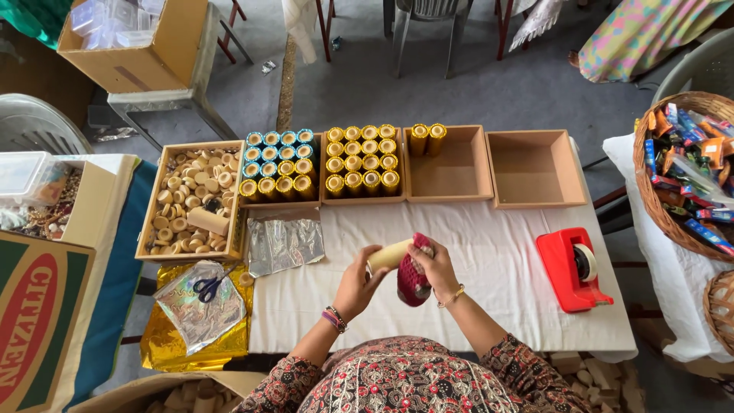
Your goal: The person wraps gold foil around cylindrical candles, pressing and smoothing the foil by hand, and places the finished wrapped candles into cardboard trays. They then pick up an unwrapped candle and rub it with a red cloth, wiping its surface.
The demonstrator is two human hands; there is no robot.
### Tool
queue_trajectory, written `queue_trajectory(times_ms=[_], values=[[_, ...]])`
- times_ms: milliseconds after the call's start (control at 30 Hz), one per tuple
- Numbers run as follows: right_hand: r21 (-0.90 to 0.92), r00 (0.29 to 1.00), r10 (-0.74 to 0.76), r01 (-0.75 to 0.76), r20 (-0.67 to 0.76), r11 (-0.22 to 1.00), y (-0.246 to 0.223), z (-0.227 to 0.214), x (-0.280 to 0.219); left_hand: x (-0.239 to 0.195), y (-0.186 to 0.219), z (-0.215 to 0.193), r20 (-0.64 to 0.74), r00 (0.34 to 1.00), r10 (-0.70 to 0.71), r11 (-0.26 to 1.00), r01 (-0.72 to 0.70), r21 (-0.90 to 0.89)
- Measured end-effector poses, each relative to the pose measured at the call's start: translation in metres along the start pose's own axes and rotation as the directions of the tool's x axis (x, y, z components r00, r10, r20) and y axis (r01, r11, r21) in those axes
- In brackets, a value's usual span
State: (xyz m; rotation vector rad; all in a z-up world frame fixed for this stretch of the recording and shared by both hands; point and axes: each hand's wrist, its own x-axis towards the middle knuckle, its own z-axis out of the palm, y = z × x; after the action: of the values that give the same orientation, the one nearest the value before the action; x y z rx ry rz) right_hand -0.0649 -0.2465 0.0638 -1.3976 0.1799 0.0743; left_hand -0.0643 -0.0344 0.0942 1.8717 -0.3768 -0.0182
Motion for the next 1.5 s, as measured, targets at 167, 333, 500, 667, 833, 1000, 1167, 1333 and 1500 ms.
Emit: queue_trajectory(times_ms=[167,333,500,667,833,1000,1167,1333,1500], values=[[-0.332,0.89,-0.432,0.456,0.147,0.826,-0.025,0.029,-0.017,0.001,-0.126,0.017,0.124,0.858,-0.499,0.792,0.509,-0.337],[-0.164,0.988,-0.154,0.151,-0.007,0.975,0.017,0.018,0.01,0.014,-0.01,-0.014,-0.02,0.987,-0.158,0.952,0.147,-0.27],[0.011,0.997,0.014,-0.013,-0.079,1.0,-0.006,0.03,0.009,0.012,-0.024,-0.017,-0.021,0.998,0.058,0.998,-0.058,0.028],[-0.452,0.907,-0.417,0.395,0.055,0.8,-0.003,0.041,0.005,0.011,-0.129,-0.001,0.154,0.816,-0.557,0.815,0.572,-0.087],[0.068,0.984,0.109,-0.1,-0.144,0.993,-0.003,0.036,0.024,0.02,-0.014,-0.021,-0.061,0.982,0.177,0.983,-0.179,-0.045],[-0.034,0.985,0.021,-0.027,-0.174,0.999,0.005,0.036,0.022,0.026,-0.051,-0.017,0.126,0.965,-0.23,0.948,0.251,-0.197],[-0.486,0.905,-0.425,0.383,0.025,0.786,-0.021,0.06,-0.001,0.016,-0.13,-0.004,0.278,0.766,-0.58,0.593,0.63,-0.501],[-0.045,0.994,0.045,-0.05,-0.1,0.998,0.006,0.045,0.016,0.015,-0.025,-0.029,-0.062,0.997,0.038,0.979,-0.05,-0.199],[-0.193,0.983,-0.168,0.151,-0.078,0.97,0.0,0.044,0.015,0.008,-0.078,-0.021,0.111,0.959,-0.26,0.938,0.278,-0.207]])
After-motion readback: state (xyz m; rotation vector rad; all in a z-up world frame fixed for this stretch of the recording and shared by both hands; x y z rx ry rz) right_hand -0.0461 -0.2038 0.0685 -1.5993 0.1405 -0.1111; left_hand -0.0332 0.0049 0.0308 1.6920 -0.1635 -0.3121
